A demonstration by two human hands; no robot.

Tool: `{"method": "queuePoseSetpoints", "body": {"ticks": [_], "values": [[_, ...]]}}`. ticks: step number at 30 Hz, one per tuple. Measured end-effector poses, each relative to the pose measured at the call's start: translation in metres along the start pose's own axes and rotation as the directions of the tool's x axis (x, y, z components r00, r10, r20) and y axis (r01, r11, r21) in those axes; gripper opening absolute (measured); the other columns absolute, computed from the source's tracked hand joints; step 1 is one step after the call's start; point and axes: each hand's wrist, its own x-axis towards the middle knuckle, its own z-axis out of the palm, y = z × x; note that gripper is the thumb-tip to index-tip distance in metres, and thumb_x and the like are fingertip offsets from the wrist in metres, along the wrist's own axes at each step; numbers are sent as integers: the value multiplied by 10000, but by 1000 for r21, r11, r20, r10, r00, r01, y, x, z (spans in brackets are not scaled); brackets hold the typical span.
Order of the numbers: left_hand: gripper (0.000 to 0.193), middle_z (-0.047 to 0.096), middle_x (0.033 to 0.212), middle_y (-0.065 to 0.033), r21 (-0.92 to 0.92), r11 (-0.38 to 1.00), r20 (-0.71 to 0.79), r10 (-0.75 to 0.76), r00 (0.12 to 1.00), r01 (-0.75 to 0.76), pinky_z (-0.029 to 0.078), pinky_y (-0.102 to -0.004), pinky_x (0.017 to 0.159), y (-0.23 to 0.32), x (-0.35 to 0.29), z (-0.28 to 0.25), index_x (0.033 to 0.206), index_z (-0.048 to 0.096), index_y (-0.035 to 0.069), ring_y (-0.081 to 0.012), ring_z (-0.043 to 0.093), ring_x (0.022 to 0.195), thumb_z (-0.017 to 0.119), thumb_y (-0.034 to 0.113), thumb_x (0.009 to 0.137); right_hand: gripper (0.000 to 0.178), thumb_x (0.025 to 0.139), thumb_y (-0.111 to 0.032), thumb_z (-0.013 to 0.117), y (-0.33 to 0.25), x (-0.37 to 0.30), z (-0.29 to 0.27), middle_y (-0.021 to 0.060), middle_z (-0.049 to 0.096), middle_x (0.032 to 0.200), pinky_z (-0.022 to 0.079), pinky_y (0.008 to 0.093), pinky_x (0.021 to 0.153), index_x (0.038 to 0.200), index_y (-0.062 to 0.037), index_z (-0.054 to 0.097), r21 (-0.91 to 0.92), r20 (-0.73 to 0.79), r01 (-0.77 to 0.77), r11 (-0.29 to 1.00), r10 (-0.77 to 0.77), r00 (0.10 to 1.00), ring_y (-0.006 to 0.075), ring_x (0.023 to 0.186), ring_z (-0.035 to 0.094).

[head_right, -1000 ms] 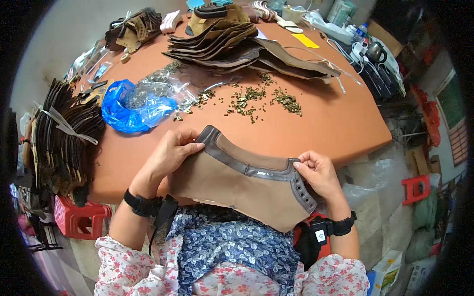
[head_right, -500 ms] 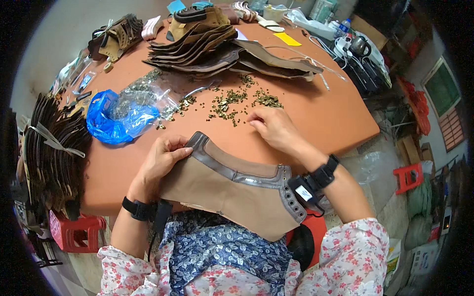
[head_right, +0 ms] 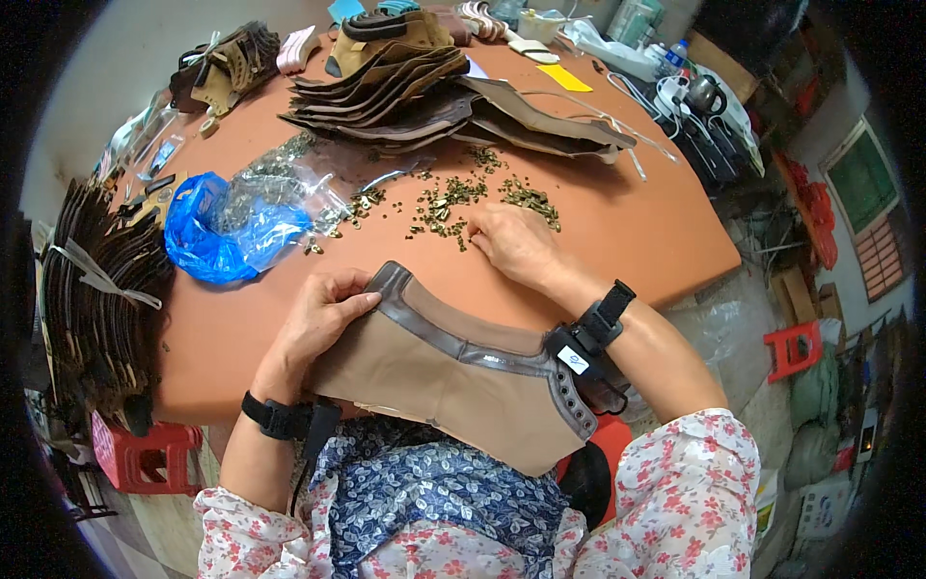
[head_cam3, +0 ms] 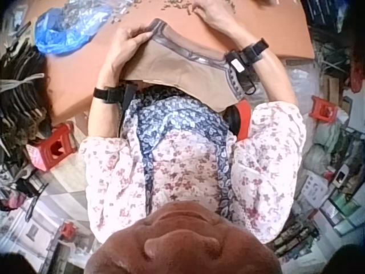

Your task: Manually assembling and preparing leather shoe upper components by inserting eyelets or studs.

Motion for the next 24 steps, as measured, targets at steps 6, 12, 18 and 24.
{"method": "queuePoseSetpoints", "body": {"ticks": [6,12,18,24], "values": [[216,692,838,-42,10,1000,-9,20,1000,-20,494,-265,683,-2,0,1,1063,680,-33,-84,600,747,612,94,902,79,849,-127,611,-1,2,3,113,637,862,499,424,716,878,-57,635,-68,-12,33,997,-34,999,326,836,628],[224,697,829,-52,22,999,-11,36,999,-35,497,-276,692,-7,2,0,1061,681,-30,-94,608,747,617,106,896,52,845,-113,603,0,-4,3,94,601,817,494,413,693,871,-76,627,-369,-20,140,919,-158,987,309,790,606],[217,695,821,-55,47,998,-33,53,998,-51,495,-275,690,-8,1,1,1053,680,-32,-100,609,736,615,100,894,48,818,-99,589,-8,-9,3,107,595,830,495,423,753,809,-56,609,-185,33,167,968,-164,986,312,860,610],[208,690,803,-61,32,998,-46,64,997,-62,489,-276,686,-9,1,3,1040,681,-31,-100,604,727,621,98,887,82,844,-118,619,0,-15,-10,107,616,886,491,417,762,881,-54,654,-78,-18,-30,997,29,999,313,892,602]]}}
